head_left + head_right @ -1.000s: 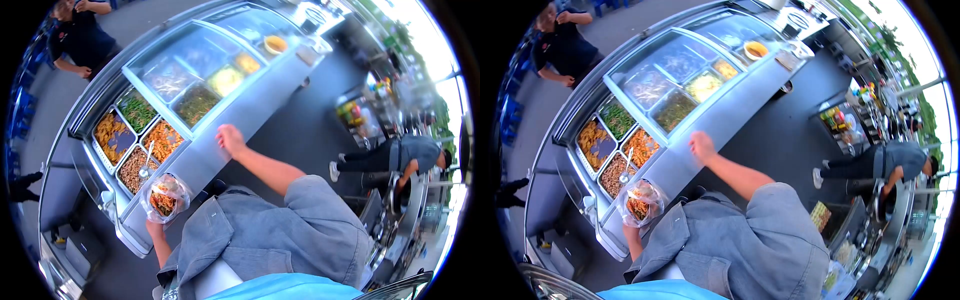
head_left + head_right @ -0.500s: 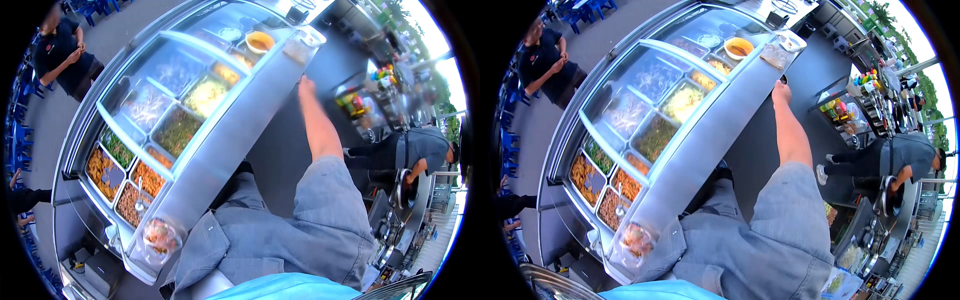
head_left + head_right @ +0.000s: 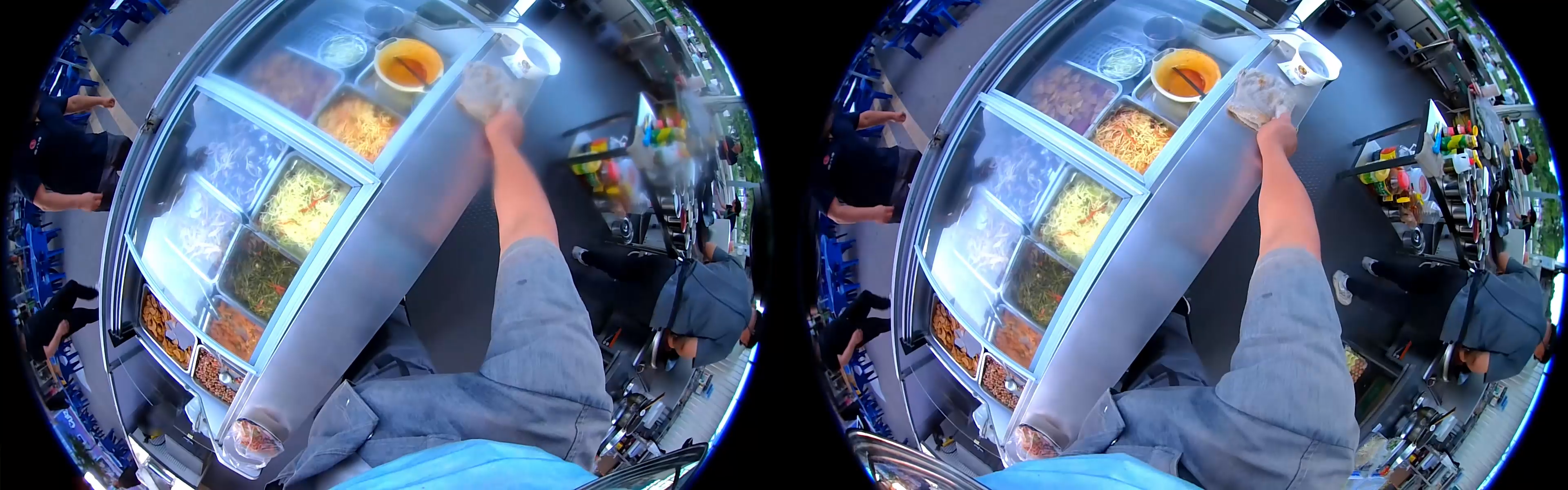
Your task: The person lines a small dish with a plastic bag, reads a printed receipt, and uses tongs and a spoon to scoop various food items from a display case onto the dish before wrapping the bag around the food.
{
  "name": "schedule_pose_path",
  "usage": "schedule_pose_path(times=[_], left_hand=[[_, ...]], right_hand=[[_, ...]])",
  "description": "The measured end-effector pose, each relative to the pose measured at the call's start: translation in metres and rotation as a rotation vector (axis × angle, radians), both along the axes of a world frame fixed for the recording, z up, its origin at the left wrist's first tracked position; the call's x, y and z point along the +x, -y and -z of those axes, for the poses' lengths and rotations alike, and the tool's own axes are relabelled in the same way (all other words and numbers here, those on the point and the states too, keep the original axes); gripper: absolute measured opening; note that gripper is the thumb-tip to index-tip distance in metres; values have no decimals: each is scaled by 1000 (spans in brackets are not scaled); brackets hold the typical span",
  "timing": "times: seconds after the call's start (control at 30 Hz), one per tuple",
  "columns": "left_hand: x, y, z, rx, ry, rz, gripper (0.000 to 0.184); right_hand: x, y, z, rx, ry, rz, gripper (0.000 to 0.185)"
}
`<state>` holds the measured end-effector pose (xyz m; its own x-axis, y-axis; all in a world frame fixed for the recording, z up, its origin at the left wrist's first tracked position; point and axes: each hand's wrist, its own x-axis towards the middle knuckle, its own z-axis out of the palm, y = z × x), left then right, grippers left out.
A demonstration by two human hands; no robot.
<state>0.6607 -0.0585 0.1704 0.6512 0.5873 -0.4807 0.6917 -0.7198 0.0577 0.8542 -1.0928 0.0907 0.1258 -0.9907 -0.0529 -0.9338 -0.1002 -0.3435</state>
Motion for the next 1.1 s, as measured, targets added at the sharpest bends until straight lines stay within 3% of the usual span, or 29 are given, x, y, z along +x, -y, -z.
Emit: schedule_pose_path(times=[0.13, 0.2, 0.23, 0.27, 0.33, 0.37, 0.43, 0.47, 0.53, 0.6, 0.63, 0.67, 0.73, 0.77, 0.83, 0.97, 1.03, 1.1], left_hand=[[-8, 6, -11, -7, 10, -5, 30], [-19, -7, -17, -4, 35, 3, 31], [-34, -21, -20, 11, 53, 3, 31], [-55, -28, -31, 42, 79, -5, 31], [-129, -50, -52, 165, 132, -52, 32], [-162, -61, -60, 238, 168, -74, 32], [-178, -72, -73, 349, 312, -154, 33], [-166, -80, -79, 366, 500, -165, 32], [-121, -90, -98, 339, 679, -388, 29], [-89, -115, -104, 330, 790, -387, 31], [-53, -93, -137, 301, 788, -395, 33], [-39, -102, -138, 244, 788, -354, 35], [-17, -120, -144, 182, 753, -274, 42], [-6, -124, -142, 172, 717, -235, 47], [3, -149, -117, 471, 818, 127, 49], [33, -184, -102, 298, 760, 169, 36], [41, -206, -94, 65, 662, 253, 26], [43, -217, -99, -2, 736, 219, 22]], right_hand=[[-17, 16, 25, -72, 87, -172, 39], [-21, 9, 13, 29, -21, -173, 39], [-28, -13, 5, -38, 222, -81, 41], [-31, -29, -10, -212, -217, -171, 37], [-15, -104, -35, -47, 333, 1, 32], [-12, -146, -52, 0, 451, -176, 35], [-2, -233, -12, 23, 496, -500, 34], [3, -294, -30, 285, 555, -609, 33], [8, -427, -39, 400, 703, -987, 28], [1, -557, -96, 628, 580, -1188, 22], [-5, -626, -134, 758, 544, -1265, 20], [-11, -680, -142, 862, 568, -1343, 21], [-28, -773, -160, 839, 483, -1656, 26], [-38, -814, -161, 853, 445, -1694, 29], [-61, -891, -166, 814, 429, -1764, 35], [-95, -1003, -167, 651, 360, -1942, 43], [-103, -1044, -168, 207, 219, -2121, 44], [-106, -1056, -130, 176, 269, -2057, 45]])
